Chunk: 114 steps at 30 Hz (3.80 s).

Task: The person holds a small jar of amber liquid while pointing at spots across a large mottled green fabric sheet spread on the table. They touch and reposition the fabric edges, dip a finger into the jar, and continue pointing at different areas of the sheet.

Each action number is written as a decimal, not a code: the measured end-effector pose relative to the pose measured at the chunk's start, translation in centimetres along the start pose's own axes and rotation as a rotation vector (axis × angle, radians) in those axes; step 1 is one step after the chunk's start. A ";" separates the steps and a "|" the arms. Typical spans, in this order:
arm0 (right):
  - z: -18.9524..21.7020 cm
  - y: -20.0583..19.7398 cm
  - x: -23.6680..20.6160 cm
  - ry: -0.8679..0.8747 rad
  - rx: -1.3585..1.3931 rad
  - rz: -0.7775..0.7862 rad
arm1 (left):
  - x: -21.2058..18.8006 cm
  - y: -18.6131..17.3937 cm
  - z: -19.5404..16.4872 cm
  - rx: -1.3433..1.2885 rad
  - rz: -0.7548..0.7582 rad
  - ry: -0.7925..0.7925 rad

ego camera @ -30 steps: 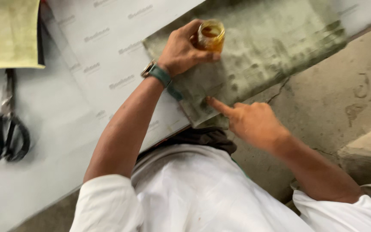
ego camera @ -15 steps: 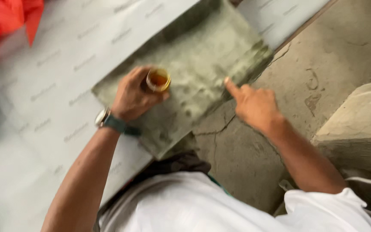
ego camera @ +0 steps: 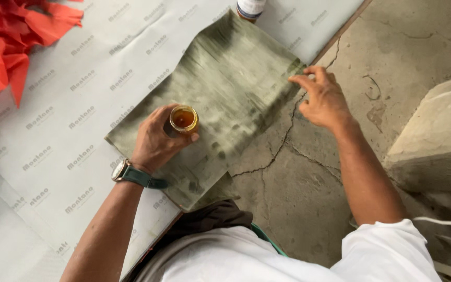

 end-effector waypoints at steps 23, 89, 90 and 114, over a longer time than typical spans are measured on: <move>-3.2 0.0 2.0 0.023 0.699 -0.312 | -1.2 0.2 -1.6 0.022 -0.009 0.038; 5.3 1.9 -3.9 0.045 0.962 0.668 | -2.4 -1.1 3.4 -0.420 -0.045 -0.211; 7.0 1.7 -5.1 0.035 0.905 0.676 | -2.7 -1.3 3.9 -0.438 -0.045 -0.255; 34.3 3.4 -19.1 -0.580 0.088 0.579 | -4.9 -2.8 8.1 -0.159 -0.009 -0.031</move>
Point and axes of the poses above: each hand's wrist, its own x-axis towards the middle knuckle, its own y-axis out of the palm, z = x × y, the point moved 5 cm from there along x, towards the middle knuckle
